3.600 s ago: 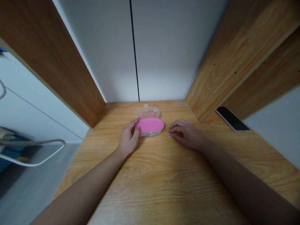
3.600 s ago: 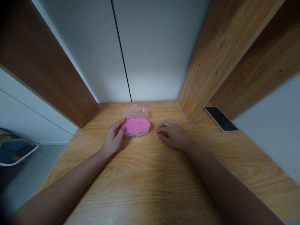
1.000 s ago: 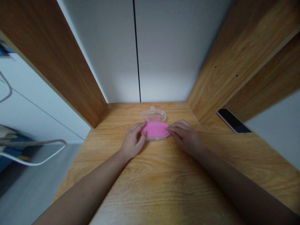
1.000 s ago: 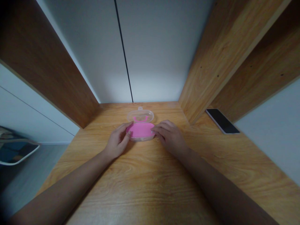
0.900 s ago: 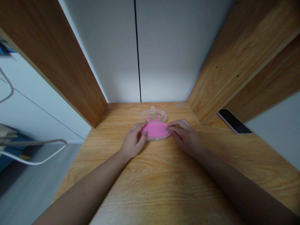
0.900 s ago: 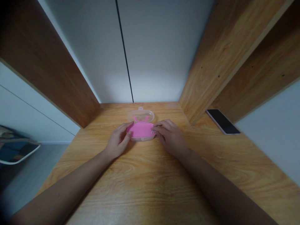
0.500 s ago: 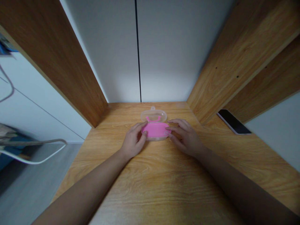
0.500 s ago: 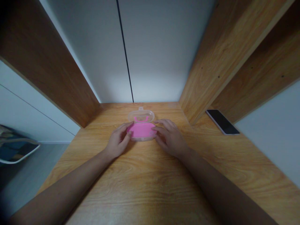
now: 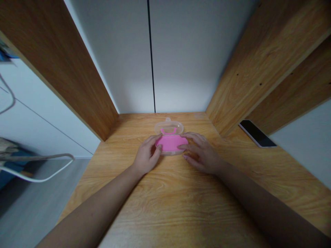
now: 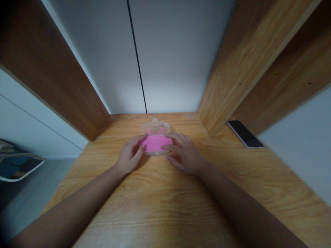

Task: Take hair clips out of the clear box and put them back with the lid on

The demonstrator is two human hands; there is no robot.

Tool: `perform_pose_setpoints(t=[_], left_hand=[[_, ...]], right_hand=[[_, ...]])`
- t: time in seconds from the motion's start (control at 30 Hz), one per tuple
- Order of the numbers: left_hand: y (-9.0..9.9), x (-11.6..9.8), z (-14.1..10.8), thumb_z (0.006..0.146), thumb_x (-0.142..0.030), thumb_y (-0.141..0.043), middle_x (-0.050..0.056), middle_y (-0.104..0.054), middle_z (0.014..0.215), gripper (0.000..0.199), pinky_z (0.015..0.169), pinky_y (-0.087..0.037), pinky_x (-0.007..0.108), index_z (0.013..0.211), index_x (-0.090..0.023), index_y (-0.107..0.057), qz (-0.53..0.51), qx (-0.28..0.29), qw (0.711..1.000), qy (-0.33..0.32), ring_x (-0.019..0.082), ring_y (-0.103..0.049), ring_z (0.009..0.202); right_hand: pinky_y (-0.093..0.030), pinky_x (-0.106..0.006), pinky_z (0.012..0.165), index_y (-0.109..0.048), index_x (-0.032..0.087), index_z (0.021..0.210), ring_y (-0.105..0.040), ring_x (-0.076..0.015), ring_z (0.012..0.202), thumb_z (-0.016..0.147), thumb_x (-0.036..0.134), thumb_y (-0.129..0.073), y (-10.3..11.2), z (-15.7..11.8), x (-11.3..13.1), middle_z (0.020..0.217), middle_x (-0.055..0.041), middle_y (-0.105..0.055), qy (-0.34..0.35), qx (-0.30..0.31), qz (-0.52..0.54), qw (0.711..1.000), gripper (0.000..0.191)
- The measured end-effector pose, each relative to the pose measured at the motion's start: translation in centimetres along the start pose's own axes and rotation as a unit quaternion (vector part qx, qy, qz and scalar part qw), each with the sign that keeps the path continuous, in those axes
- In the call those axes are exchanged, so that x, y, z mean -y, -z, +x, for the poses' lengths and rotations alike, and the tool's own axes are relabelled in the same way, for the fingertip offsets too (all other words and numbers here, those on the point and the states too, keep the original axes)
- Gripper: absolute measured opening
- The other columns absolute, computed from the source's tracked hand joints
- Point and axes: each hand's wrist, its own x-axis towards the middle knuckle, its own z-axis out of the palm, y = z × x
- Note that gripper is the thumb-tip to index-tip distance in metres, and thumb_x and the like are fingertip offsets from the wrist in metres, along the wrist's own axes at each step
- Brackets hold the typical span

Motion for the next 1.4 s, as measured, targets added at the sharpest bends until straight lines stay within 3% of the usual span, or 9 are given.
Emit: perform_pose_setpoints(t=[0.4, 0.6, 0.7, 0.87, 1.17, 1.4], left_hand=[[-0.1, 0.2, 0.0, 0.099, -0.029, -0.050, 0.014, -0.068, 0.126, 0.039, 0.102, -0.051, 0.041, 0.133, -0.015, -0.061, 0.002, -0.009, 1.000, -0.006, 0.026, -0.065, 0.115], [-0.1, 0.0, 0.0, 0.099, -0.029, -0.050, 0.014, -0.069, 0.124, 0.038, 0.102, -0.052, 0.042, 0.132, -0.015, -0.061, 0.005, -0.003, 1.000, 0.005, 0.026, -0.065, 0.114], [-0.1, 0.2, 0.0, 0.099, -0.029, -0.050, 0.013, -0.068, 0.125, 0.038, 0.102, -0.051, 0.041, 0.132, -0.015, -0.061, 0.006, -0.004, 1.000, 0.009, 0.025, -0.065, 0.114], [-0.1, 0.5, 0.0, 0.098, -0.029, -0.052, 0.012, -0.069, 0.123, 0.037, 0.101, -0.051, 0.040, 0.131, -0.016, -0.062, 0.008, -0.020, 1.000, 0.018, 0.024, -0.065, 0.112], [-0.1, 0.7, 0.2, 0.097, -0.029, -0.052, 0.012, -0.071, 0.120, 0.036, 0.100, -0.051, 0.040, 0.128, -0.014, -0.065, -0.008, -0.046, 0.998, 0.035, 0.024, -0.067, 0.109], [-0.1, 0.7, 0.1, 0.098, -0.030, -0.052, 0.012, -0.071, 0.120, 0.038, 0.099, -0.052, 0.039, 0.130, -0.014, -0.064, -0.012, -0.044, 0.998, 0.039, 0.024, -0.067, 0.108]], right_hand=[[-0.044, -0.054, 0.103, -0.051, 0.028, 0.131, -0.054, -0.0322, 0.127, 0.088, 0.021, -0.062, 0.1, -0.1, -0.4, 0.136, -0.0121, -0.059, 0.010, -0.045, 0.006, 0.999, 0.045], [-0.046, -0.046, 0.090, -0.059, 0.024, 0.110, -0.062, -0.0273, 0.102, 0.091, 0.019, -0.054, 1.2, -0.3, -1.7, 0.107, -0.0092, -0.068, -0.064, -0.059, -0.037, 0.996, 0.021], [-0.044, -0.044, 0.086, -0.062, 0.021, 0.099, -0.061, -0.0264, 0.096, 0.091, 0.022, -0.057, 1.5, -0.6, -2.7, 0.097, -0.0081, -0.068, -0.116, -0.014, -0.070, 0.991, 0.010], [-0.042, -0.043, 0.086, -0.067, 0.022, 0.093, -0.060, -0.0266, 0.097, 0.091, 0.029, -0.062, 1.2, -0.8, -3.3, 0.096, -0.0079, -0.068, -0.124, 0.080, -0.083, 0.986, 0.009], [-0.043, -0.043, 0.089, -0.067, 0.023, 0.094, -0.057, -0.0256, 0.101, 0.091, 0.026, -0.062, -0.1, -0.9, -3.3, 0.102, -0.0077, -0.065, -0.130, 0.091, -0.023, 0.987, 0.006], [-0.043, -0.043, 0.091, -0.065, 0.024, 0.094, -0.056, -0.0264, 0.104, 0.090, 0.022, -0.061, 0.1, -1.0, -3.1, 0.106, -0.0079, -0.064, -0.137, 0.099, -0.015, 0.985, 0.007]])
